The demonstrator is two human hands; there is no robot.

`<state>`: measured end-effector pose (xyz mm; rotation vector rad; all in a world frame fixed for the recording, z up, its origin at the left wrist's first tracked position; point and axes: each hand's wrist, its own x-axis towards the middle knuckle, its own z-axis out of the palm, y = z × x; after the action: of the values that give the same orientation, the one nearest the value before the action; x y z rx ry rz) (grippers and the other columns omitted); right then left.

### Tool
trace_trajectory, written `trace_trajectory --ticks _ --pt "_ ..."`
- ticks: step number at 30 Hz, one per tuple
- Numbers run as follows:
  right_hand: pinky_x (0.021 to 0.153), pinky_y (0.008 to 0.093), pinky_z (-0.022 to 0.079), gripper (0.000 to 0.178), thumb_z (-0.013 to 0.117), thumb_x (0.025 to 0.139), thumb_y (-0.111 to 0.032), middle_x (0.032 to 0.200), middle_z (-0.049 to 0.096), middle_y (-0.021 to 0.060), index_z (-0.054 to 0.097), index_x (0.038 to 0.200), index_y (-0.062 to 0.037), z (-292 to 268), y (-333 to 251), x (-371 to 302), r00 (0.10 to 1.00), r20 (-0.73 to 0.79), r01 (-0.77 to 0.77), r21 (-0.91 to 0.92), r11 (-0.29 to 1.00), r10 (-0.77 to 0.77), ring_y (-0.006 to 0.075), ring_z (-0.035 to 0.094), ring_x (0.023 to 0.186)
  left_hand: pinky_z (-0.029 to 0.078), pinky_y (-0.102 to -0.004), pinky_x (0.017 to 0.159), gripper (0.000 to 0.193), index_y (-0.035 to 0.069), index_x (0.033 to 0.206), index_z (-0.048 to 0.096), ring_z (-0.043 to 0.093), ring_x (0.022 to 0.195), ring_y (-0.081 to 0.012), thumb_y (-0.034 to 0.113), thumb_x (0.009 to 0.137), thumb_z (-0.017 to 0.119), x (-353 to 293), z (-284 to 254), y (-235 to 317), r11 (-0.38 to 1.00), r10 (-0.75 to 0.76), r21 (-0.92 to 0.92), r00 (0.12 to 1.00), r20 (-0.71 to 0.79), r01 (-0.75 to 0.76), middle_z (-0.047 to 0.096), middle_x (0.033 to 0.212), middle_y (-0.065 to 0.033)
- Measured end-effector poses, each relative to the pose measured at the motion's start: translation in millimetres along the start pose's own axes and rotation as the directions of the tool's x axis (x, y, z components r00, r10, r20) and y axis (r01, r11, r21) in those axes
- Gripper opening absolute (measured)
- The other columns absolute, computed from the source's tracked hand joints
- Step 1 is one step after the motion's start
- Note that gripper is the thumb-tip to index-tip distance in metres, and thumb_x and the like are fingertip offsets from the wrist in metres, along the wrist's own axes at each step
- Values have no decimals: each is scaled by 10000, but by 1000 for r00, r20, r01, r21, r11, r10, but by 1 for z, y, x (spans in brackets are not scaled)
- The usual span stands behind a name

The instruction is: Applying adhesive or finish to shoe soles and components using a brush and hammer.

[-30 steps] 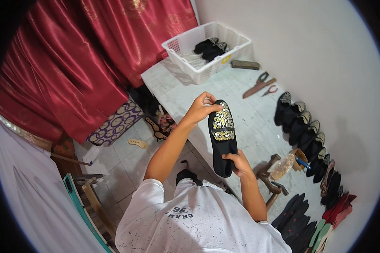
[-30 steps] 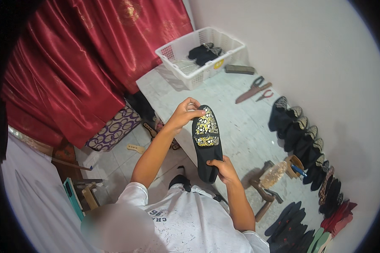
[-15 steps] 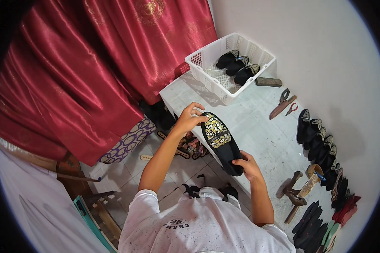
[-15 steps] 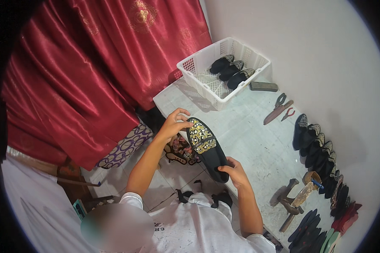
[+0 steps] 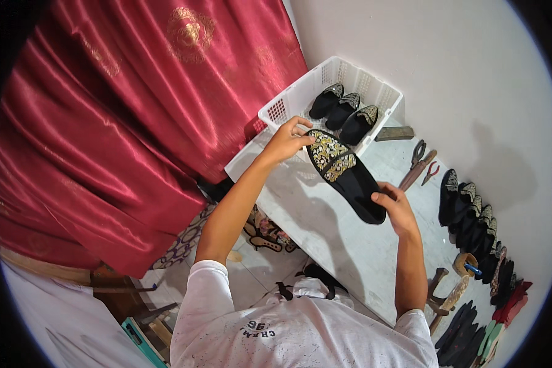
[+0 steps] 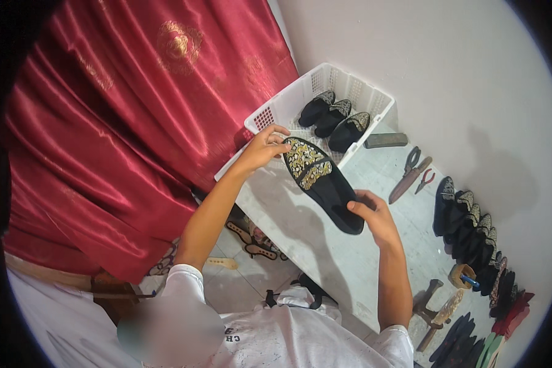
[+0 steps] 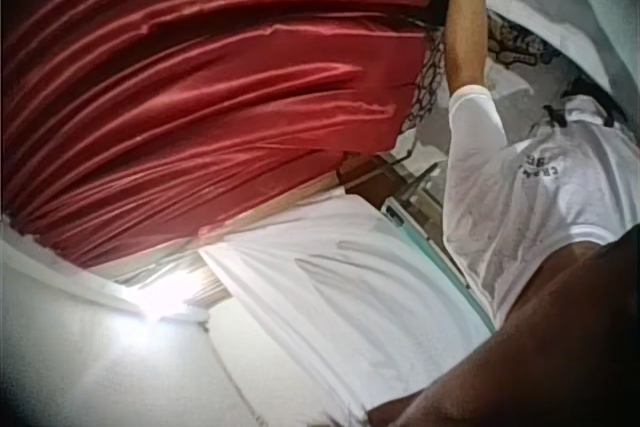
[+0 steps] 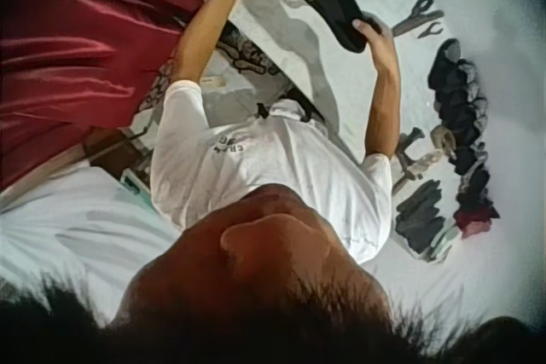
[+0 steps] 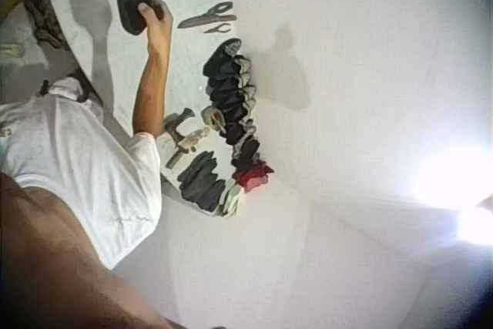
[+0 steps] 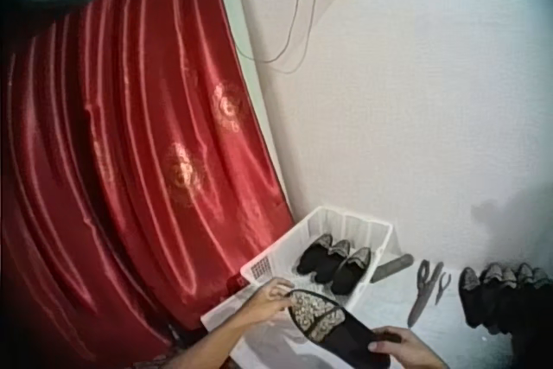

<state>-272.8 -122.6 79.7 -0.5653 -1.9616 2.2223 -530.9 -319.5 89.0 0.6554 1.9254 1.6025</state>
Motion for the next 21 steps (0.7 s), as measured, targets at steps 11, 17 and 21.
trace_trajectory --ticks 11,17,21 --pt "749 268 458 380 699 803 -201 898 667 73 628 1103 22 21 -15 167 997 15 74 -220 973 -73 141 600 820 516 -327 780 506 94 1250 553 634 892 -215 41 778 728 121 -76 -33 981 51 196 986 -159 -19 651 1068 -176" --pt "853 430 498 400 581 715 -119 1029 651 278 595 1078 48 34 15 233 994 98 102 -699 708 -45 416 630 997 516 -343 799 486 85 1217 573 633 911 -220 8 761 723 170 -94 -57 865 0 502 1000 -19 10 659 1030 -155" --pt "902 432 502 440 546 713 -134 1050 648 286 613 1095 75 29 70 271 988 111 52 -887 459 103 413 616 1043 507 -360 848 406 50 1137 642 649 951 -274 33 742 738 205 -83 -91 707 -57 701 981 186 -92 679 1033 -170"
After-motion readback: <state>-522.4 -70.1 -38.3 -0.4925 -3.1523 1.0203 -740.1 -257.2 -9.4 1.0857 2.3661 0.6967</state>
